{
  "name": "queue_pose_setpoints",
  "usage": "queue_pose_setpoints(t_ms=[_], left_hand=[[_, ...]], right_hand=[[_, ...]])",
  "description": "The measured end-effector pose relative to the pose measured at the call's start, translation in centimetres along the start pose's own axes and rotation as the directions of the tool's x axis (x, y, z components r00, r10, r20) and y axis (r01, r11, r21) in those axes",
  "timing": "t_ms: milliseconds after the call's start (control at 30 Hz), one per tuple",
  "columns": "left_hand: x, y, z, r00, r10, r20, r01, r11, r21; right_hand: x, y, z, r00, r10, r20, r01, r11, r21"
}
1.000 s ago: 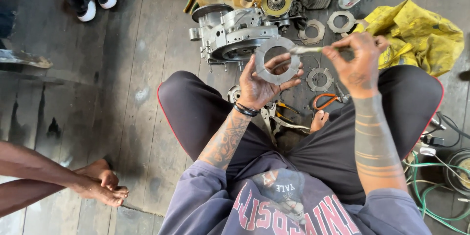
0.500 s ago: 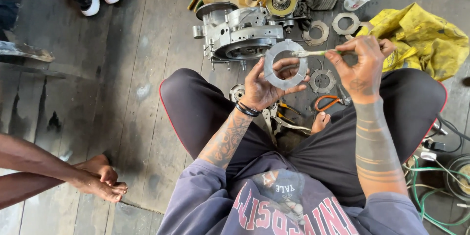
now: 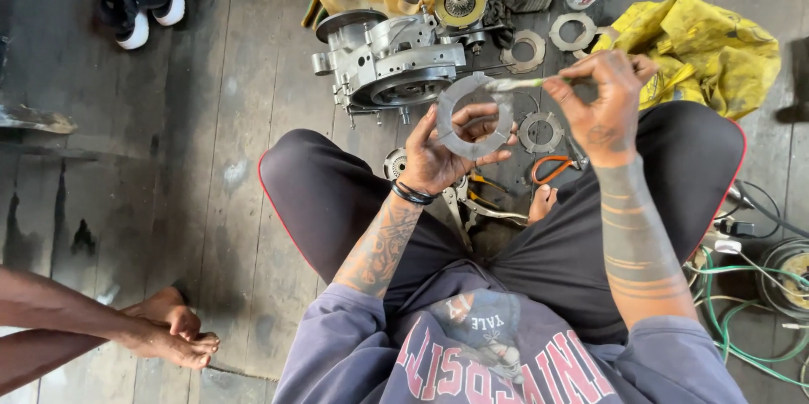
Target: The person is cleaning motorcycle clutch plates by applying fluid and scrubbing them with a toothbrush.
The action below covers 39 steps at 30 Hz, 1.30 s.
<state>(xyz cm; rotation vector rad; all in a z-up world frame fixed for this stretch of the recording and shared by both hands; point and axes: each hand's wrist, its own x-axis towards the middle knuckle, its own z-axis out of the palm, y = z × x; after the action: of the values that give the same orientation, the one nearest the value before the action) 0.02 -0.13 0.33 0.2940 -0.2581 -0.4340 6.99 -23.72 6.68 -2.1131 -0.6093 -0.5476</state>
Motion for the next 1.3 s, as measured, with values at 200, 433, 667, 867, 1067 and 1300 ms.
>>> queue_pose_setpoints(t_ms=[200,433,667,867,1067,1300], left_hand=[[-0.1,-0.1,0.6,1.0,-0.017,-0.004,0.017,0.999,0.045],[-0.2,-0.3,0.4,0.998,-0.048,-0.029,0.05,0.996,0.068],[-0.2,-0.2,-0.2,0.997,-0.061,-0.054,0.067,0.992,0.107],[-0.2,-0.7,-0.4,0.993,-0.073,-0.092,0.085,0.987,0.14],[0.2,-1.0,-0.3,0.994,-0.055,-0.098,0.07,0.986,0.154],[-0.1,-1.7,-2.0,0.982,-0.044,-0.181,0.087,0.967,0.238]], right_hand=[[-0.2,0.4,0.2,1.0,0.001,-0.014,-0.001,1.0,-0.011],[-0.1,0.1,0.3,1.0,-0.002,-0.002,0.003,1.0,0.017],[0.2,-2.1,0.7,0.999,-0.032,0.043,0.03,0.998,0.053],[-0.3,-1.1,1.2,0.999,-0.014,0.029,0.012,0.998,0.066],[0.3,-1.8,0.5,1.0,-0.002,0.024,0.002,1.0,0.023],[0.0,-2.1,0.7,0.998,-0.027,0.053,0.026,0.999,0.031]])
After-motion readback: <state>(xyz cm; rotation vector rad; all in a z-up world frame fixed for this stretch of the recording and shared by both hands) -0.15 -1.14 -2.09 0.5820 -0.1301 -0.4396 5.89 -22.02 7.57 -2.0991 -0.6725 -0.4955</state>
